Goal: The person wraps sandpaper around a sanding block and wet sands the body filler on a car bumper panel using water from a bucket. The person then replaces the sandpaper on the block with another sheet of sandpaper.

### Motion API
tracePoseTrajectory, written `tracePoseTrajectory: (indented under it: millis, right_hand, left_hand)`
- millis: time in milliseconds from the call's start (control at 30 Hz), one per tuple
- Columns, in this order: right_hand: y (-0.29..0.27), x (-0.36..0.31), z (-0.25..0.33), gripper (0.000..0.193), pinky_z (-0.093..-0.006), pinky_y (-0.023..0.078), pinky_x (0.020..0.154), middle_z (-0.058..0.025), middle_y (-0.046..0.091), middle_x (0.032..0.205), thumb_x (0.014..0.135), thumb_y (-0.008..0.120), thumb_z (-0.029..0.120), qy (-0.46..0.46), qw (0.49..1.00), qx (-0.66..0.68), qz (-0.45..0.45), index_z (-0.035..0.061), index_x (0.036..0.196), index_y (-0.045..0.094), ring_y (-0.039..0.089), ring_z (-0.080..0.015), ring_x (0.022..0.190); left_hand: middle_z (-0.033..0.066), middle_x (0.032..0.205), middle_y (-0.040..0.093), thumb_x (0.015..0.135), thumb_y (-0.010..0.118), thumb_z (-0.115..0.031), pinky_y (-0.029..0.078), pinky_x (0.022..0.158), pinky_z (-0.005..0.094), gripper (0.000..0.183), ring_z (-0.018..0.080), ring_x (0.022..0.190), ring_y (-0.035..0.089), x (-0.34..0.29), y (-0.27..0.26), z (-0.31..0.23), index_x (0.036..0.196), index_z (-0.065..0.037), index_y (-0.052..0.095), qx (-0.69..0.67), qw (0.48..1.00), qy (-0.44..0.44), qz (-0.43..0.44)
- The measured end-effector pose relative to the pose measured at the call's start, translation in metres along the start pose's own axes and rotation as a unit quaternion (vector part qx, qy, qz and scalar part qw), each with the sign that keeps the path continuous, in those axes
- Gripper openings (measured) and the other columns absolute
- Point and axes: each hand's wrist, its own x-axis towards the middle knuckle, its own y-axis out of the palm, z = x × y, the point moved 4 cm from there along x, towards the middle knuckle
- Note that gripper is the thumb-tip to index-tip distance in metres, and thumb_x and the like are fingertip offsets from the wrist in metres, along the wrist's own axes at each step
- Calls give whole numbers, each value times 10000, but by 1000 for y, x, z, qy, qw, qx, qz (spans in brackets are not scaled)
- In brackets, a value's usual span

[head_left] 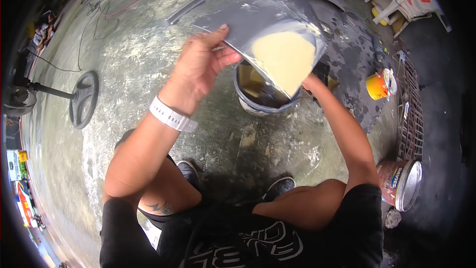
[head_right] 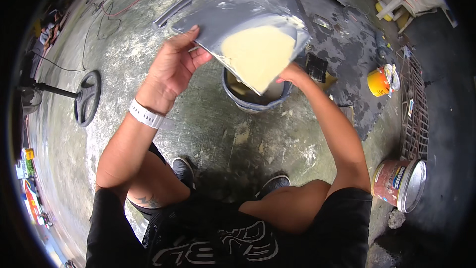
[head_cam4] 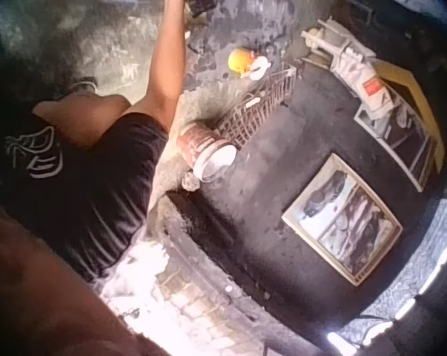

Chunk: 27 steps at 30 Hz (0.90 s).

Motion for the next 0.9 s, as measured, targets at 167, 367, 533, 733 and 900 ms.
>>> tracePoseTrajectory:
  millis: [167, 367, 533, 733, 900]
  right_hand:
    - [3, 54, -15, 412, -300, 536, 725, -29, 725, 1090, 1009, 665, 284, -105, 971, -209, -41, 28, 1330, 627, 674, -127, 974]
    - [-10, 45, -52, 404, -300, 532, 719, -30, 727, 1086, 1003, 671, 266, -101, 944, -309, -57, 25, 1325, 630, 672, -124, 966]
    - [-13, 22, -67, 398, -299, 528, 714, -31, 728, 1082, 997, 677, 251, -70, 941, -328, -55, 22, 1320, 633, 671, -121, 959]
    - [-11, 26, -72, 391, -299, 524, 708, -32, 729, 1078, 991, 684, 233, -72, 935, -343, -60, 19, 1315, 637, 669, -118, 951]
    - [1, 37, -68, 385, -298, 520, 703, -33, 731, 1075, 986, 690, 218, -88, 932, -347, -55, 16, 1310, 640, 667, -116, 944]
  left_hand:
    - [108, 939, 741, 1029, 675, -199, 669, 731, 273, 204, 178, 798, 750, 0, 0, 3, 1046, 3, 703, 0, 1000, -5, 17]
    - [129, 906, 759, 1010, 701, -158, 672, 688, 300, 175, 190, 736, 756, 1, -3, 7, 961, 10, 705, -43, 998, -44, 12]
    - [149, 898, 752, 1000, 712, -129, 669, 686, 316, 164, 198, 750, 759, 4, -14, 5, 906, -2, 669, -52, 998, -45, 1]
    - [153, 903, 753, 999, 715, -137, 667, 683, 309, 167, 195, 744, 756, 7, -9, 8, 931, 11, 676, -69, 997, -38, 3]
    - [142, 918, 757, 1001, 711, -145, 664, 667, 283, 174, 189, 758, 754, 5, -10, 10, 966, 25, 699, -57, 997, -53, -18]
